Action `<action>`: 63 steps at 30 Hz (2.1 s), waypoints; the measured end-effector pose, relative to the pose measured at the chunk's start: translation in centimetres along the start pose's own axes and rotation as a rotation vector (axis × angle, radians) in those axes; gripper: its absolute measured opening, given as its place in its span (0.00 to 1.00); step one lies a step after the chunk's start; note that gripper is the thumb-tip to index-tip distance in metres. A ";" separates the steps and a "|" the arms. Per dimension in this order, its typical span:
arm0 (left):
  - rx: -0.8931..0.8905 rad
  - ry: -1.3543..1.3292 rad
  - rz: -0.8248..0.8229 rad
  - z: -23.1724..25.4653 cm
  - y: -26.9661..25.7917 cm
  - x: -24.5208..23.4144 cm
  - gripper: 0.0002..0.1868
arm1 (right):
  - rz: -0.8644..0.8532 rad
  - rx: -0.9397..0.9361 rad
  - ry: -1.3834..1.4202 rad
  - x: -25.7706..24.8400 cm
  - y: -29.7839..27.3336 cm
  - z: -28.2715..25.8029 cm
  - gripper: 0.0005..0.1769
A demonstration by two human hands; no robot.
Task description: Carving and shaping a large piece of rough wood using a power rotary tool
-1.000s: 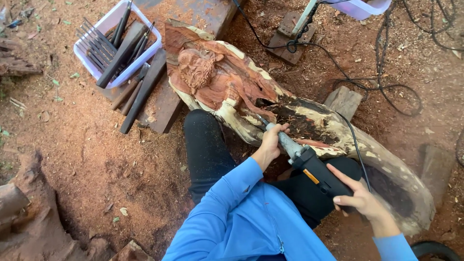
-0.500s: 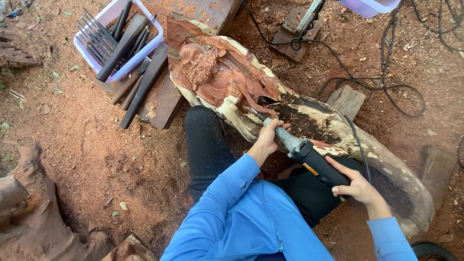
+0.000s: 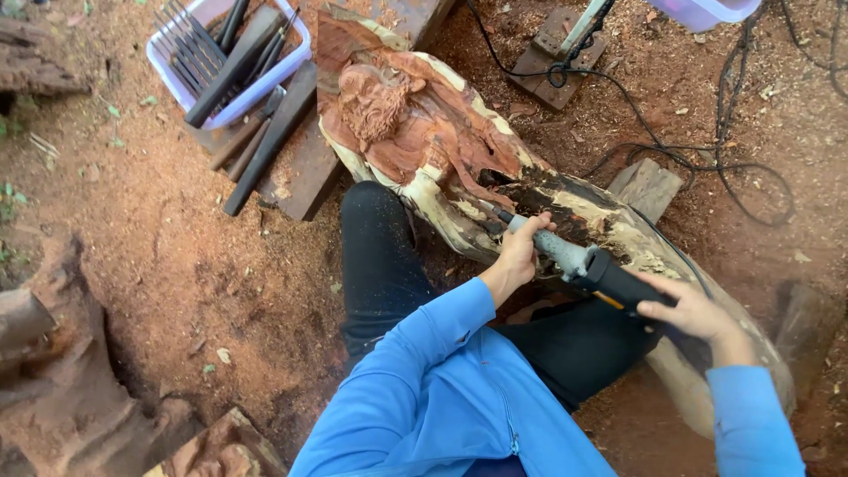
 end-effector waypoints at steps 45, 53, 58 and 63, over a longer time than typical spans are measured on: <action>-0.021 -0.144 0.158 0.4 2.9 0.1 0.13 | -0.043 -0.022 -0.170 -3.0 5.3 0.9 0.38; -0.004 -0.138 0.150 0.3 3.1 -0.1 0.13 | -0.040 0.000 -0.169 -2.9 5.9 1.5 0.39; 0.002 -0.116 0.153 0.5 2.9 0.0 0.13 | -0.047 -0.019 -0.110 -2.9 6.6 2.9 0.40; -0.001 -0.110 0.173 0.3 3.4 -0.2 0.14 | -0.047 -0.020 -0.071 -2.9 6.8 3.4 0.39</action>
Point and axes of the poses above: each hand's wrist, its own y-axis towards the middle knuckle, its own x-axis out of the palm, z = x × y, the point moved 3 cm from there along y, towards the middle knuckle, and after that the axes turned 11 degrees about -x, right-handed, at the moved point
